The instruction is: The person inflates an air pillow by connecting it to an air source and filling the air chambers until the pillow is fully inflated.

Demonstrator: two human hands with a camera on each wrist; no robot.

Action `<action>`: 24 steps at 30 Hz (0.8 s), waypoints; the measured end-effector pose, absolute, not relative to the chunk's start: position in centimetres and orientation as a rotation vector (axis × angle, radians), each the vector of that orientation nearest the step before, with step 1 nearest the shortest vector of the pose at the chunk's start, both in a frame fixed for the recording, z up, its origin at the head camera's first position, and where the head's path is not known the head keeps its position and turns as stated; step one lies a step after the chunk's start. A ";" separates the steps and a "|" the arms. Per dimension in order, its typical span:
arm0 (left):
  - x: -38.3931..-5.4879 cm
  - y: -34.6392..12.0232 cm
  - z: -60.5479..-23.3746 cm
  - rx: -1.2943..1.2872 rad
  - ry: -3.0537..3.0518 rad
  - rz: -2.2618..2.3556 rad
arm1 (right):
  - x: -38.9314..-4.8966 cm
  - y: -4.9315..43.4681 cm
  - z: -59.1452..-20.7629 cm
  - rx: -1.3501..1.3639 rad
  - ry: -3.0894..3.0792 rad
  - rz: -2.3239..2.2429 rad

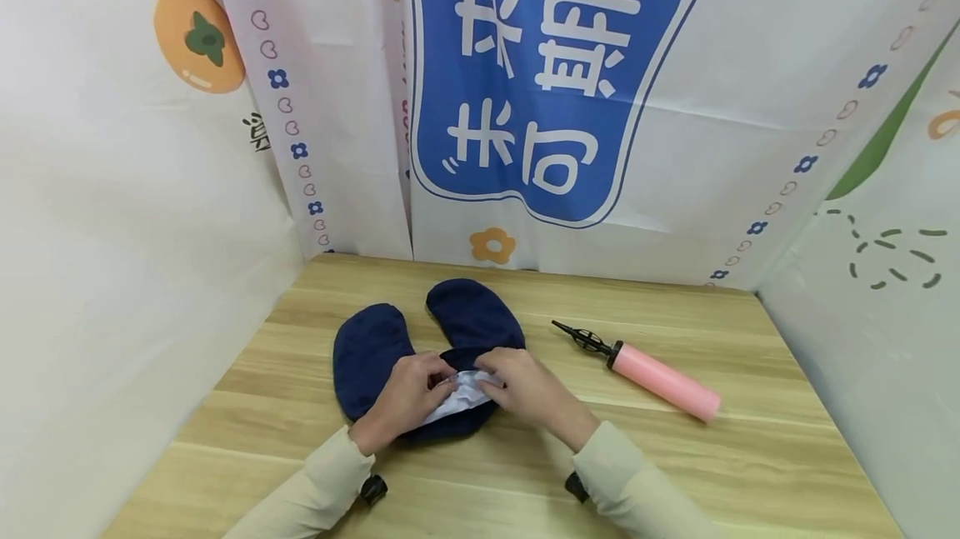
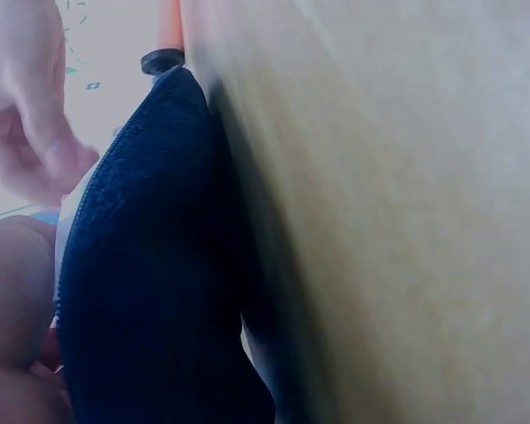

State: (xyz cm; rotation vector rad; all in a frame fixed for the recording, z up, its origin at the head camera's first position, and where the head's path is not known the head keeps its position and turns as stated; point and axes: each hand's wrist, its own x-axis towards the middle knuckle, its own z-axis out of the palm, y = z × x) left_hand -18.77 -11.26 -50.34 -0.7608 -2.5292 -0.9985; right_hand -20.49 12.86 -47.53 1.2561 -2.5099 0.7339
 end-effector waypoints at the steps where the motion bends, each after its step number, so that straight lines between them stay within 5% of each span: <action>1: -18.8 -11.3 -50.4 -0.760 -2.529 -1.003 | -20.6 13.9 -47.6 1.239 -2.502 0.719; 15: -20.0 -11.8 -50.4 -0.798 -2.653 -0.856 | -19.4 33.8 -46.9 0.646 -2.847 0.522; 24: -22.9 -11.9 -50.1 -0.811 -2.667 -0.823 | -18.6 39.8 -48.7 0.536 -2.922 0.479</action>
